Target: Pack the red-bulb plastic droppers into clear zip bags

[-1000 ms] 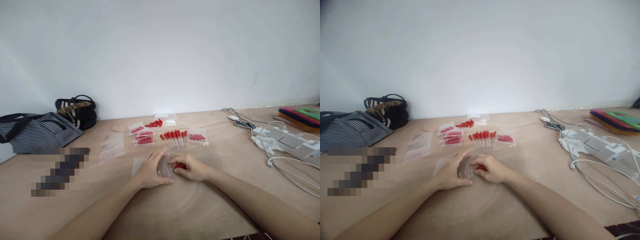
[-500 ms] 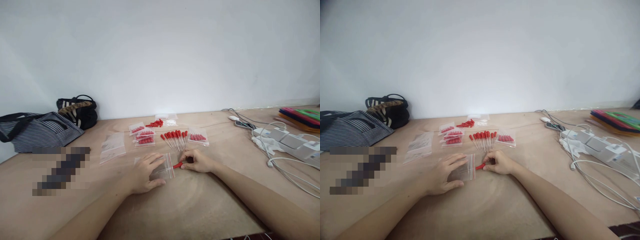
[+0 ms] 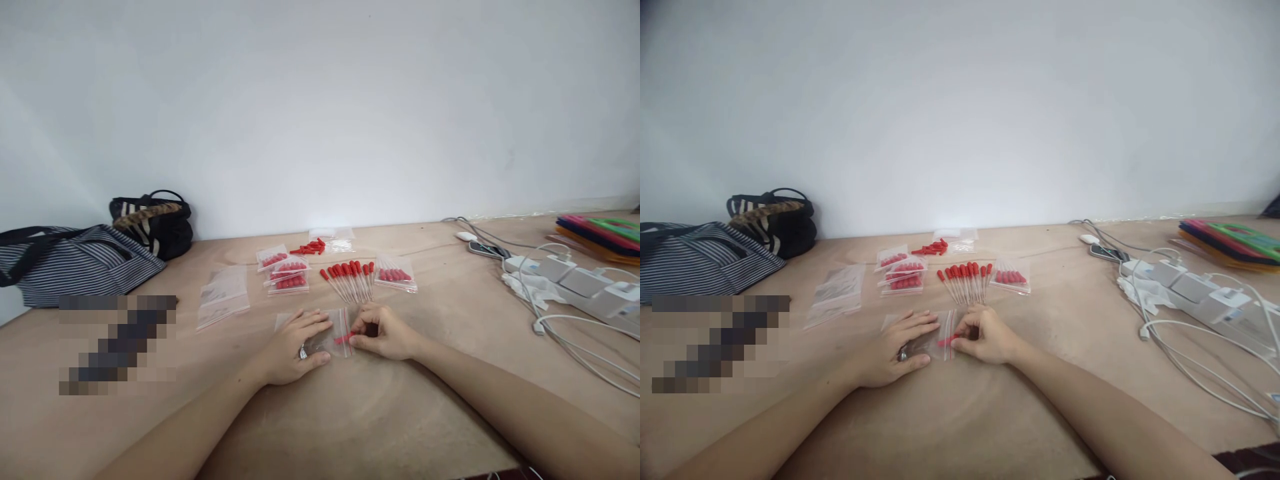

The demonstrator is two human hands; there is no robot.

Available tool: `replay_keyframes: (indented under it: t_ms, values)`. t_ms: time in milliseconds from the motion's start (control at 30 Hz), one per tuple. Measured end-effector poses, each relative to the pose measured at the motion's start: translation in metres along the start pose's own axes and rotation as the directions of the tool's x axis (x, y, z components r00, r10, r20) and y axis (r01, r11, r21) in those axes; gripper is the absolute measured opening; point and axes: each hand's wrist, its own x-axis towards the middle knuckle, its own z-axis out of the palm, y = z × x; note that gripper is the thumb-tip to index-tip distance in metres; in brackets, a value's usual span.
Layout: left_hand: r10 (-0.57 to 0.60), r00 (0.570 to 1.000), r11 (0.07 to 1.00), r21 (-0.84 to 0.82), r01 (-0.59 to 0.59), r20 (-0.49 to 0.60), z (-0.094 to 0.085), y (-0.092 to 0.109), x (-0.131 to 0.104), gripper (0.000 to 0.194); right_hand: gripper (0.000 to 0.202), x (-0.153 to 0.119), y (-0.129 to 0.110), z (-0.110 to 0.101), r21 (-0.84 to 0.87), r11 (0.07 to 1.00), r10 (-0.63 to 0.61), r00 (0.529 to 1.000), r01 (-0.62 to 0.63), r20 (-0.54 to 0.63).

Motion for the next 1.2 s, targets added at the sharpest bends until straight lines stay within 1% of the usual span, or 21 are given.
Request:
replay_keyframes:
  t_ms: [133, 267, 433, 533, 633, 767, 933, 1033, 1133, 1200]
  values:
    - [-0.002, 1.000, 1.000, -0.010, 0.001, -0.011, 0.001, 0.001, 0.001, 0.050, 0.015, 0.004, 0.000, 0.006, 0.079, 0.996, 0.033, 0.999, -0.030, -0.031]
    - [0.010, 1.000, 1.000, 0.013, -0.010, -0.015, 0.002, 0.001, 0.001, 0.050, 0.018, 0.011, 0.004, 0.013, 0.143, 0.990, 0.016, 1.000, -0.017, 0.009]
    - [0.019, 0.999, 1.000, 0.008, -0.019, -0.034, 0.004, 0.000, 0.000, 0.054, 0.018, 0.016, 0.008, 0.016, 0.095, 0.991, 0.088, 0.995, -0.092, 0.042]
    - [0.024, 0.998, 1.000, 0.009, -0.023, -0.052, 0.004, 0.000, 0.000, 0.055, 0.021, 0.016, 0.007, 0.015, 0.086, 0.993, 0.076, 0.997, -0.079, 0.034]
    - [0.024, 0.999, 0.999, 0.029, -0.023, -0.034, 0.003, 0.002, 0.000, 0.051, 0.023, 0.016, 0.009, 0.015, 0.078, 0.995, 0.061, 0.998, -0.060, -0.008]
    - [0.009, 1.000, 1.000, 0.030, -0.008, -0.024, 0.002, 0.005, 0.000, 0.049, 0.023, 0.017, 0.013, 0.016, 0.088, 0.994, 0.073, 0.996, -0.069, -0.043]
    - [0.005, 1.000, 1.000, -0.003, -0.005, -0.006, 0.002, 0.005, 0.003, 0.051, 0.020, 0.018, 0.010, 0.020, 0.040, 0.998, 0.057, 0.998, -0.056, -0.022]
    - [0.001, 1.000, 1.000, 0.004, -0.001, -0.002, 0.003, 0.005, 0.003, 0.051, 0.017, 0.018, 0.007, 0.023, -0.001, 0.998, 0.067, 0.997, -0.068, -0.031]
    - [0.006, 1.000, 1.000, 0.030, -0.005, -0.026, 0.001, 0.004, 0.001, 0.053, 0.018, 0.020, 0.011, 0.017, 0.049, 0.993, 0.108, 0.993, -0.106, -0.039]
    - [0.023, 0.998, 0.997, 0.069, -0.019, -0.061, -0.004, 0.001, -0.002, 0.055, 0.019, 0.023, 0.020, 0.007, 0.083, 0.982, 0.177, 0.978, -0.169, -0.106]
